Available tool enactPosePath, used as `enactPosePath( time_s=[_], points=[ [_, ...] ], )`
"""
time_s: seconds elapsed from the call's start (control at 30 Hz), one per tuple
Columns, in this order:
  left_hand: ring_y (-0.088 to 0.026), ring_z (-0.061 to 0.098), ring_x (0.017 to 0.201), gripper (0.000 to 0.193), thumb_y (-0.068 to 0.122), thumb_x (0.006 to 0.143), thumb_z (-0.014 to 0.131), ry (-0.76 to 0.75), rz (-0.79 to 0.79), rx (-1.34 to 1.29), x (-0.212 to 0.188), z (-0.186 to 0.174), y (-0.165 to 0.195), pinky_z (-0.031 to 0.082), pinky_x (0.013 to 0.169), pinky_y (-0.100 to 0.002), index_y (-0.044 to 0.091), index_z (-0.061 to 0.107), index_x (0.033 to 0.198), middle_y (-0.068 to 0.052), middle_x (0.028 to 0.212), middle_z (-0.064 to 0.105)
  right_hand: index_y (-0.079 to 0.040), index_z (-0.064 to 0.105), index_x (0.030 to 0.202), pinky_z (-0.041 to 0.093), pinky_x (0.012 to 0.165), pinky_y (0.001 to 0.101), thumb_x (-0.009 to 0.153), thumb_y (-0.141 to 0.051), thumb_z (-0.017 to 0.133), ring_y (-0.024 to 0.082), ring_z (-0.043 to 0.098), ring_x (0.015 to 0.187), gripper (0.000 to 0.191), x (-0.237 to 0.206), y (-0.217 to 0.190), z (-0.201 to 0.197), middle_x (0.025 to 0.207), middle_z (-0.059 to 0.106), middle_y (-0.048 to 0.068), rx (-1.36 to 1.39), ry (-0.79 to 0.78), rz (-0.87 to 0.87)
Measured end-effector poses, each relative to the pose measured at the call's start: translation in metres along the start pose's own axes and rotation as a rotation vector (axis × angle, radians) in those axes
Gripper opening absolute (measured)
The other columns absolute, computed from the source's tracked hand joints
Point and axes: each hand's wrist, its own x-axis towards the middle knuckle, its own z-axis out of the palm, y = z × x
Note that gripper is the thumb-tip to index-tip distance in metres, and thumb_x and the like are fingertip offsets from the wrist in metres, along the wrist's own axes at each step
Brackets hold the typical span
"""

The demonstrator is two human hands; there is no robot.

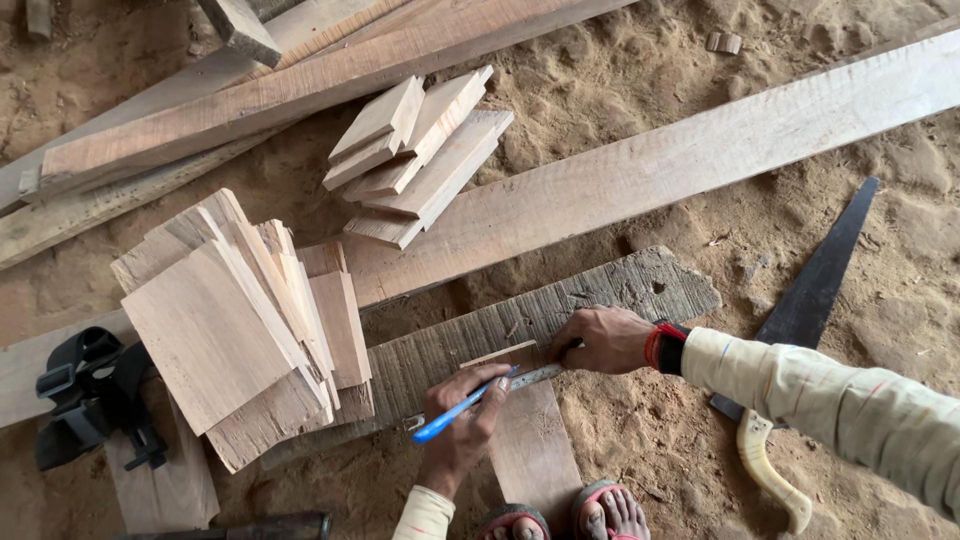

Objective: The person measures and marks wooden planks using a tape measure, a blue pen, and a hand saw as a straightedge. They repeatedly align the saw to draw straight lines on the wood surfaces in a workshop setting.

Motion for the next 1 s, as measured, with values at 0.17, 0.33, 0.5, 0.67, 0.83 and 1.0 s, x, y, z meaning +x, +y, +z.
enactPosePath(
  time_s=[0.17, 0.33, 0.5, 0.67, 0.83, 1.0],
  points=[
    [-0.018, 0.08, 0.071, 0.02, 0.02, 0.09, 0.068, -0.017, -0.057, -0.103, 0.0, -0.006, 0.003, 0.064, 0.062, -0.03, 0.008, 0.08, 0.101, -0.011, 0.089, 0.082, -0.033, 0.076, 0.12, 0.061, 0.083, 0.0333, 0.096, -0.035, 0.058, 0.014, 0.076, 0.093, 0.03, 0.0, -0.001, -0.001, 0.116, 0.078, -0.007, -0.03, 0.015, -0.006],
    [-0.017, 0.08, 0.073, 0.016, 0.018, 0.092, 0.069, 0.033, 0.086, 0.037, -0.001, 0.0, 0.002, 0.067, 0.062, -0.03, 0.008, 0.08, 0.097, -0.011, 0.09, 0.081, -0.032, 0.077, 0.118, 0.061, 0.083, 0.0348, 0.095, -0.034, 0.059, 0.016, 0.075, 0.094, 0.029, -0.002, -0.002, 0.0, 0.115, 0.077, -0.007, -0.048, 0.018, 0.003],
    [-0.017, 0.08, 0.071, 0.012, 0.015, 0.09, 0.074, 0.028, 0.054, 0.073, -0.003, 0.007, 0.001, 0.067, 0.061, -0.028, 0.007, 0.08, 0.097, -0.011, 0.087, 0.081, -0.031, 0.078, 0.116, 0.06, 0.084, 0.0348, 0.094, -0.034, 0.061, 0.016, 0.076, 0.094, 0.029, -0.002, -0.001, 0.0, 0.112, 0.078, -0.006, -0.028, 0.038, -0.027],
    [-0.018, 0.079, 0.075, 0.013, 0.014, 0.087, 0.078, 0.039, 0.108, 0.08, -0.006, 0.008, 0.004, 0.067, 0.065, -0.029, 0.007, 0.081, 0.097, -0.012, 0.088, 0.081, -0.031, 0.078, 0.115, 0.061, 0.083, 0.0338, 0.094, -0.034, 0.06, 0.015, 0.076, 0.093, 0.028, -0.003, -0.003, -0.001, 0.111, 0.079, -0.006, -0.043, 0.046, -0.03],
    [-0.018, 0.08, 0.078, 0.014, 0.014, 0.087, 0.077, 0.03, 0.06, 0.076, -0.004, 0.008, 0.007, 0.068, 0.067, -0.029, 0.007, 0.081, 0.099, -0.013, 0.093, 0.081, -0.032, 0.078, 0.116, 0.062, 0.082, 0.0327, 0.096, -0.034, 0.058, 0.015, 0.077, 0.092, 0.028, -0.005, -0.008, -0.004, 0.112, 0.078, -0.007, -0.042, 0.038, -0.025],
    [-0.019, 0.08, 0.078, 0.014, 0.013, 0.085, 0.079, 0.032, 0.046, 0.081, -0.004, 0.008, 0.006, 0.068, 0.067, -0.03, 0.007, 0.081, 0.098, -0.013, 0.092, 0.08, -0.032, 0.078, 0.116, 0.062, 0.083, 0.0336, 0.095, -0.033, 0.059, 0.015, 0.076, 0.093, 0.029, -0.007, -0.014, -0.008, 0.111, 0.079, -0.007, -0.048, 0.035, -0.02]
  ],
)
